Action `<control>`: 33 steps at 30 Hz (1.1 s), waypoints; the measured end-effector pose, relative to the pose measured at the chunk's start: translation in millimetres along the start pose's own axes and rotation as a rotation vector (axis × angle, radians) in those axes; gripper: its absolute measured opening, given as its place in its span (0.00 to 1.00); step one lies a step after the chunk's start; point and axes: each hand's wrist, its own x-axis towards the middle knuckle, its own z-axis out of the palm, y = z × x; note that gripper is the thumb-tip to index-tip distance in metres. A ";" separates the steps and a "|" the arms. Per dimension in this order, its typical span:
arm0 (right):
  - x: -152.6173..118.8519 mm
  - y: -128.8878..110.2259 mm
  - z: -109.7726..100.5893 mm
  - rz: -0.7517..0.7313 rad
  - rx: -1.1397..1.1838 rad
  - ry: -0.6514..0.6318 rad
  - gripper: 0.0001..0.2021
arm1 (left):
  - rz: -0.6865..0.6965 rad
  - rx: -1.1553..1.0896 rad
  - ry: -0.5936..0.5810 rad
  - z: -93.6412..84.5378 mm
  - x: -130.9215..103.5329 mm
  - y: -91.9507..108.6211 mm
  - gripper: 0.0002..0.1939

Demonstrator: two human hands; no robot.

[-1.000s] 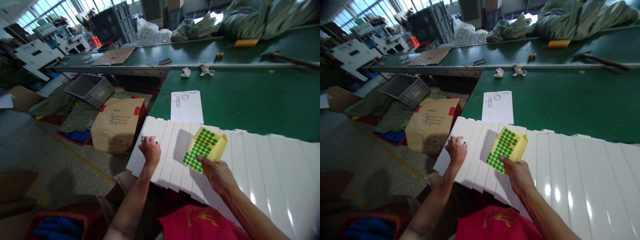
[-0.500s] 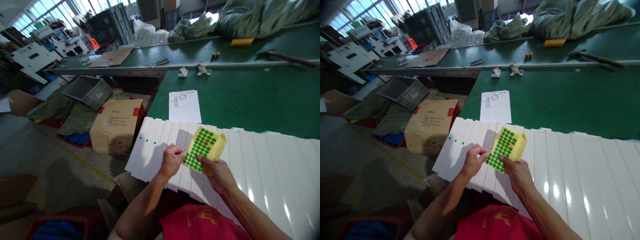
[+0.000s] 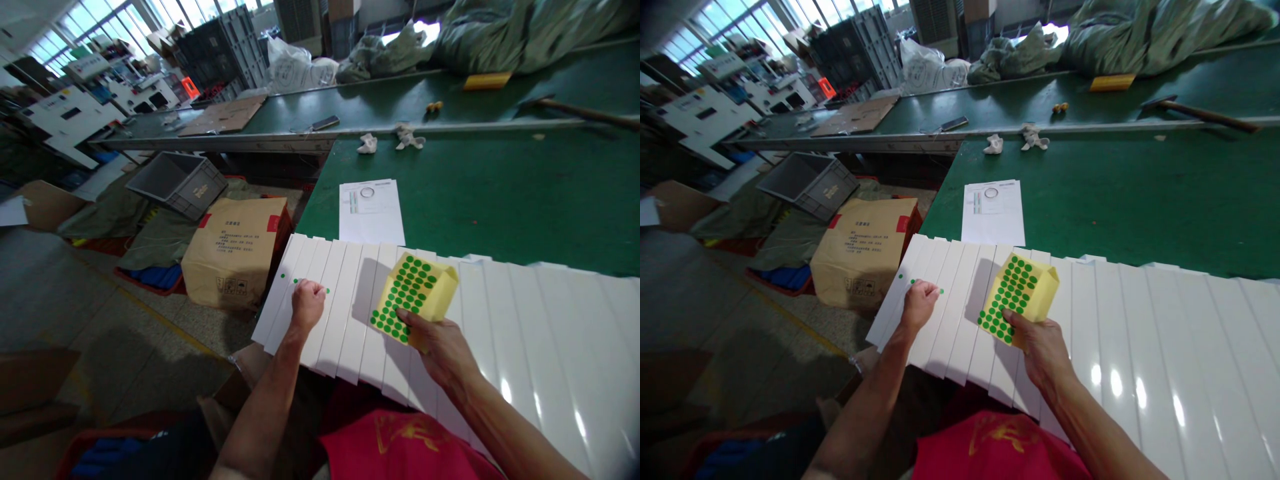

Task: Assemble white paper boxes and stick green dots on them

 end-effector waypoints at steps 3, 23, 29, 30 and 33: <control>0.6 1.1 1.3 0.005 -0.005 0.001 0.20 | 0.004 0.069 0.010 3.6 -1.8 -2.0 0.10; -2.8 -3.2 -0.3 -0.016 0.010 -0.016 0.20 | 0.110 -0.475 -0.238 14.7 -50.0 75.2 0.02; 0.7 -3.0 -4.8 -0.042 0.019 0.031 0.19 | 0.243 -0.634 -0.289 10.0 -50.1 73.8 0.04; 1.5 -2.9 -5.9 -0.043 0.020 0.037 0.19 | 0.212 -0.642 -0.294 9.4 -46.6 69.3 0.04; 3.7 -2.5 -8.5 -0.037 0.020 0.047 0.20 | 0.077 -0.489 -0.186 10.6 -31.4 51.1 0.05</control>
